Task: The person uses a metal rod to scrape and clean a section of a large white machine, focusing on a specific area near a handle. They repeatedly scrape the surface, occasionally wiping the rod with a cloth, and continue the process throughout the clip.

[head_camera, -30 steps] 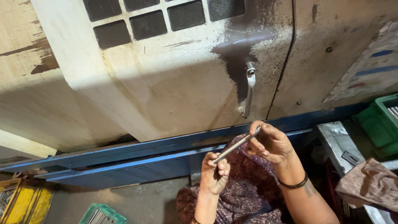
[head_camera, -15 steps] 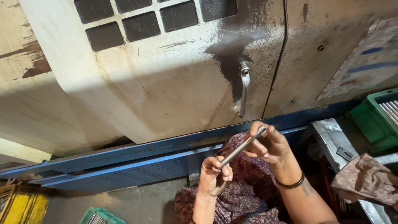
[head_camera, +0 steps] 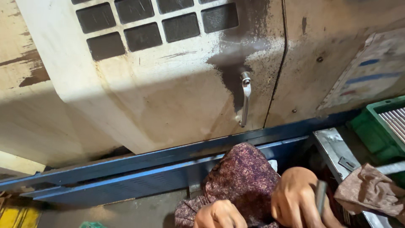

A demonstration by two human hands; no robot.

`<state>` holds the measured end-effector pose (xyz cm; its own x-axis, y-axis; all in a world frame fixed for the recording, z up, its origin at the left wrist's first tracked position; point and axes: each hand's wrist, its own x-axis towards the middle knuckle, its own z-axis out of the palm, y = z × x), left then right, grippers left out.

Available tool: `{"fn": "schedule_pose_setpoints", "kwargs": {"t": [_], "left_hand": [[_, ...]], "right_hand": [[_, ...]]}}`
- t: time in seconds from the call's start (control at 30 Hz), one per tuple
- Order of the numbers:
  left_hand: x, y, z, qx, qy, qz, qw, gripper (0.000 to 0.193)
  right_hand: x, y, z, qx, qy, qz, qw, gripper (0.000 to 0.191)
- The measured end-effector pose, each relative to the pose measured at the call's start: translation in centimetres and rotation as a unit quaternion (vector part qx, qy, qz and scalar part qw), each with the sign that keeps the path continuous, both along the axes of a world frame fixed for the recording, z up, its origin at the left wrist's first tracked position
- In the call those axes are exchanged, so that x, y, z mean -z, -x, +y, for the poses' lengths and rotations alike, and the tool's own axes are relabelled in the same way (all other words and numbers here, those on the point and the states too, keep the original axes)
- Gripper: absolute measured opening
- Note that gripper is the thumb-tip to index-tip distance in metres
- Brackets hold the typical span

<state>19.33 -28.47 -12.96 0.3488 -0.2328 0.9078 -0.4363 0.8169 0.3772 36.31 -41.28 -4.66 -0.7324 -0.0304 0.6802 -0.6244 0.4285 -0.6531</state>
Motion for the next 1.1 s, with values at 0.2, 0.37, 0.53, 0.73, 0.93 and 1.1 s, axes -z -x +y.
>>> {"fn": "schedule_pose_setpoints", "kwargs": {"t": [0.2,0.37,0.53,0.73,0.93,1.1], "left_hand": [[-2.9,1.6,0.2,0.001,-0.121,0.141,0.983,0.024],[-3.9,3.1,-0.3,-0.077,-0.156,0.267,0.948,0.020],[-3.8,3.2,-0.7,-0.147,-0.182,0.324,0.917,0.012],[-3.5,2.7,-0.7,-0.184,-0.202,0.311,0.910,0.010],[-3.1,2.7,-1.3,-0.189,-0.179,0.359,0.896,0.009],[-2.8,1.7,-2.1,-0.338,-0.154,0.312,0.874,0.014]], "right_hand": [[2.0,-2.0,-1.5,0.078,-0.032,0.007,0.996,0.037],[0.5,-3.3,-4.6,0.163,-0.061,0.149,0.973,0.039],[0.8,-5.0,-8.4,-0.005,-0.047,0.207,0.977,0.034],[3.0,-5.0,-9.6,-0.091,-0.162,0.237,0.954,0.036],[0.9,-3.3,-7.7,0.012,-0.041,0.285,0.958,0.033],[0.6,-2.4,-6.4,0.280,0.047,0.338,0.897,0.037]]}}
